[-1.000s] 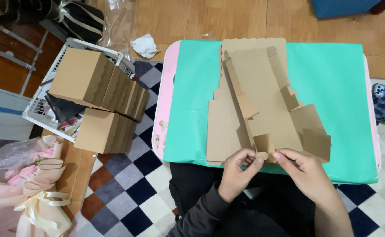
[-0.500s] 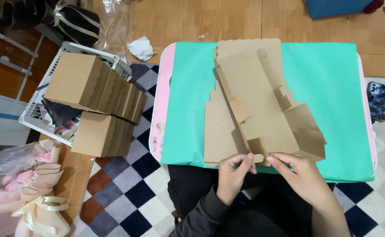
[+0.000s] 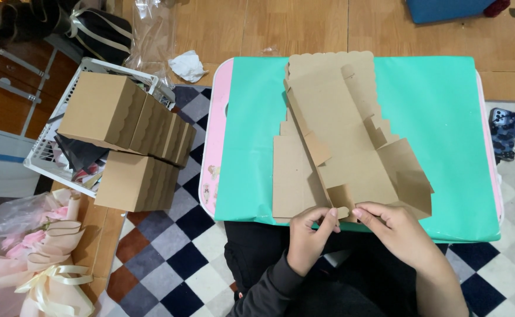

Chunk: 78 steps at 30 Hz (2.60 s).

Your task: The person folds cardboard pieces into small boxes by hand, then stacks the finished boxes with others on the floor.

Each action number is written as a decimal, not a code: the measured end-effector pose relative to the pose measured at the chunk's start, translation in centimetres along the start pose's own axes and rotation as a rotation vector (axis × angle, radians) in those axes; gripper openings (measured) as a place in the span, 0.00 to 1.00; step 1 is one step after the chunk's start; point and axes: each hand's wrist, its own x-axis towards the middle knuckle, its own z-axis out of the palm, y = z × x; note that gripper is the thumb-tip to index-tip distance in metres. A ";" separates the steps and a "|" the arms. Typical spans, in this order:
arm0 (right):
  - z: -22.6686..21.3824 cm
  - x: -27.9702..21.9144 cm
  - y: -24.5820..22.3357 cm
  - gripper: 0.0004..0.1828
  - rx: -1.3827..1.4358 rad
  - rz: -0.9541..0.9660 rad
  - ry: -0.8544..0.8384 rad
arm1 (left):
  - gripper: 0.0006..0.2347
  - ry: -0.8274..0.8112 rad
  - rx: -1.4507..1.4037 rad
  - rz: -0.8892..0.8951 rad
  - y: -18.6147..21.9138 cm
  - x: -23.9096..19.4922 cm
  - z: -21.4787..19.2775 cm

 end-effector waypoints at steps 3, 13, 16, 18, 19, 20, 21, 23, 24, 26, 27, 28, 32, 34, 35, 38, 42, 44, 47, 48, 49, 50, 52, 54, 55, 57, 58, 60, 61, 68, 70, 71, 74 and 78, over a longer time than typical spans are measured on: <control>-0.3 0.1 0.0 0.19 -0.069 -0.048 0.010 | 0.14 0.000 0.010 0.018 -0.1 0.0 -0.1; 0.5 0.4 -0.1 0.18 -0.073 0.012 -0.010 | 0.14 0.006 -0.108 -0.202 -0.7 0.4 -0.1; 0.7 0.9 0.1 0.16 -0.092 -0.032 0.001 | 0.12 0.007 -0.141 -0.230 -2.0 0.5 -0.1; 0.6 1.2 0.7 0.18 -0.058 -0.029 -0.050 | 0.14 0.014 -0.232 -0.210 -2.4 0.4 -0.1; 0.7 1.3 0.7 0.18 -0.059 -0.030 -0.052 | 0.14 0.016 -0.234 -0.210 -2.4 0.4 -0.1; 0.7 1.3 0.7 0.18 -0.106 -0.028 -0.046 | 0.14 0.024 -0.199 -0.217 -2.4 0.4 -0.1; 0.8 1.3 0.7 0.19 -0.151 -0.024 -0.042 | 0.14 0.031 -0.164 -0.226 -2.3 0.3 0.0; 0.8 1.5 0.2 0.18 -0.139 0.035 -0.054 | 0.13 0.031 -0.188 -0.222 -2.6 0.4 -0.1; 0.8 1.6 -0.1 0.17 -0.126 0.093 -0.063 | 0.12 0.029 -0.211 -0.216 -2.7 0.6 -0.1; 0.5 1.9 0.6 0.13 -0.119 0.078 -0.092 | 0.12 0.053 -0.153 -0.214 -3.0 0.5 -0.1; 0.2 2.1 0.9 0.12 -0.113 0.065 -0.123 | 0.13 0.077 -0.098 -0.214 -3.2 0.4 0.0; -0.1 2.2 0.5 0.12 -0.113 0.063 -0.123 | 0.13 0.078 -0.097 -0.213 -2.8 0.5 -0.1; -0.3 2.7 -0.4 0.14 -0.058 0.157 -0.167 | 0.14 0.048 -0.110 -0.217 -2.1 0.5 -0.4; -0.2 2.9 -0.6 0.11 -0.014 0.181 -0.136 | 0.14 0.029 -0.150 -0.229 -1.8 0.5 -0.4; -0.2 2.9 -0.7 0.11 -0.013 0.170 -0.159 | 0.14 0.026 -0.183 -0.209 -1.6 0.5 -0.5; -0.2 3.5 0.3 0.11 0.017 0.132 -0.192 | 0.15 0.028 -0.272 -0.215 -2.0 0.5 -0.3; -0.2 4.3 1.7 0.11 0.064 0.057 -0.240 | 0.13 0.066 -0.487 -0.305 -3.8 0.4 0.5; -0.2 4.3 1.3 0.10 0.104 0.070 -0.223 | 0.13 0.073 -0.497 -0.310 -3.9 0.4 0.5; -0.2 4.3 0.9 0.09 0.129 0.097 -0.208 | 0.14 0.048 -0.491 -0.310 -3.9 0.5 0.1; -0.2 4.3 0.8 0.10 0.114 0.111 -0.212 | 0.14 0.017 -0.474 -0.306 -3.8 0.6 -0.1; -0.3 4.3 0.5 0.10 0.115 0.112 -0.213 | 0.14 0.017 -0.474 -0.307 -3.7 0.6 -0.3; -0.5 4.2 0.1 0.11 0.093 0.132 -0.231 | 0.13 -0.003 -0.421 -0.325 -3.6 0.6 -0.6; -0.6 4.2 -0.3 0.12 0.069 0.151 -0.250 | 0.12 -0.022 -0.368 -0.342 -3.5 0.7 -0.9; -0.5 4.2 -0.5 0.11 0.063 0.171 -0.277 | 0.14 -0.050 -0.305 -0.303 -3.6 0.5 -1.0; -0.5 4.3 -0.7 0.11 0.064 0.171 -0.277 | 0.14 -0.050 -0.304 -0.303 -3.5 0.5 -1.2; -0.4 4.4 -0.9 0.10 0.003 0.221 -0.303 | 0.12 -0.059 -0.048 -0.276 -3.4 0.4 -1.4; -0.5 4.7 -0.5 0.10 0.003 0.222 -0.304 | 0.12 -0.060 -0.048 -0.278 -3.1 0.4 -1.5; -0.5 5.2 0.2 0.13 0.088 0.187 -0.357 | 0.16 -0.050 0.014 -0.211 -2.3 0.5 -1.9; -0.4 5.6 0.7 0.13 0.089 0.186 -0.357 | 0.16 -0.050 0.015 -0.210 -2.1 0.5 -2.0; 0.8 6.6 0.8 0.07 0.107 0.144 -0.333 | 0.14 0.001 0.342 0.026 -1.2 0.4 -2.7; 1.4 6.8 0.6 0.08 0.108 0.109 -0.311 | 0.22 0.038 0.395 -0.008 -0.9 0.5 -2.6; 1.8 6.8 0.2 0.04 0.037 0.080 -0.331 | 0.24 0.111 0.424 0.042 -0.7 0.7 -2.4; 1.8 7.0 -2.0 0.04 -0.083 0.088 -0.365 | 0.29 0.172 0.370 0.080 -0.4 1.0 -2.1; 1.2 7.4 -3.8 0.08 -0.137 0.110 -0.435 | 0.33 0.101 0.369 0.050 0.0 1.4 -2.1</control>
